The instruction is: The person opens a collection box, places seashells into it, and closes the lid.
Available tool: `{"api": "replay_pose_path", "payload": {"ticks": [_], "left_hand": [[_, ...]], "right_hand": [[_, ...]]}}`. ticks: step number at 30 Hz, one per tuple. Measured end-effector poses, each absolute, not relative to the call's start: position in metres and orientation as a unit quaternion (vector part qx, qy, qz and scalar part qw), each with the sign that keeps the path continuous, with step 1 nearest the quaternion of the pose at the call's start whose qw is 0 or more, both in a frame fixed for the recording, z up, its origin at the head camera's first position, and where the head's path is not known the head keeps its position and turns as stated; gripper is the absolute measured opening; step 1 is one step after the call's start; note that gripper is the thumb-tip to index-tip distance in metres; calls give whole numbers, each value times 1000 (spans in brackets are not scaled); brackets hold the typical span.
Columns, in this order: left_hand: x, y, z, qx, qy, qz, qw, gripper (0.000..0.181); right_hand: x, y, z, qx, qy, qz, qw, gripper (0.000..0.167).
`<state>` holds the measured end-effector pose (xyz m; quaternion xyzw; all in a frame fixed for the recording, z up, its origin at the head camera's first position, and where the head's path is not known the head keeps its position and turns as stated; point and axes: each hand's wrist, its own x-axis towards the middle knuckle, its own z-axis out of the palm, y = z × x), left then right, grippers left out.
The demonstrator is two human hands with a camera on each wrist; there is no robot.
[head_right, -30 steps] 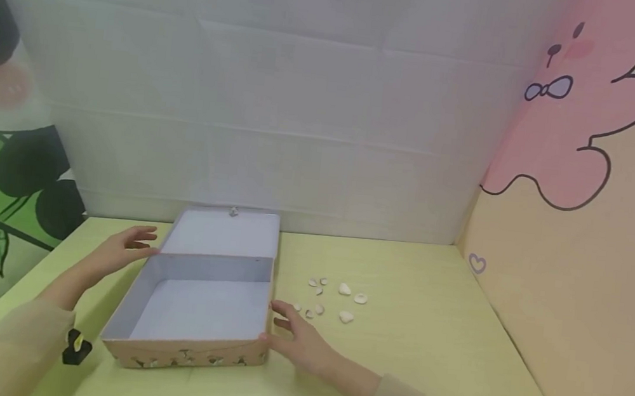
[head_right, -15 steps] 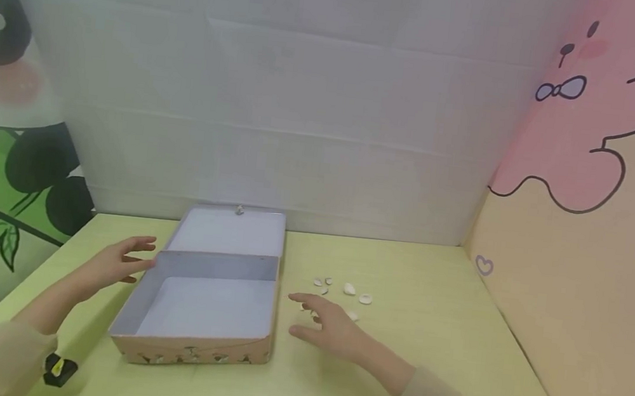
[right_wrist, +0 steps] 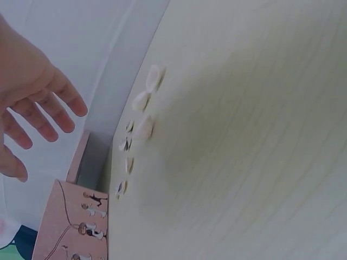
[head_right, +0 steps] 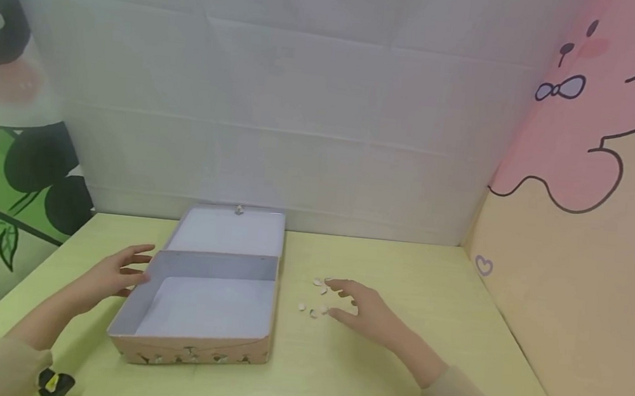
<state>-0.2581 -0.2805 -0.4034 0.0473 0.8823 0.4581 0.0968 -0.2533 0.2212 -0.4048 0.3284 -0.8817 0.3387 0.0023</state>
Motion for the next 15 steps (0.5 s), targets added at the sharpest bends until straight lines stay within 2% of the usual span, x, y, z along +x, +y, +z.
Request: {"api": "replay_pose_path", "payload": {"ticks": [15], "left_hand": [[-255, -287, -410, 58, 864, 491, 97, 68]], "right_hand": [[-274, 260, -427, 308, -893, 326, 47, 39]]}}
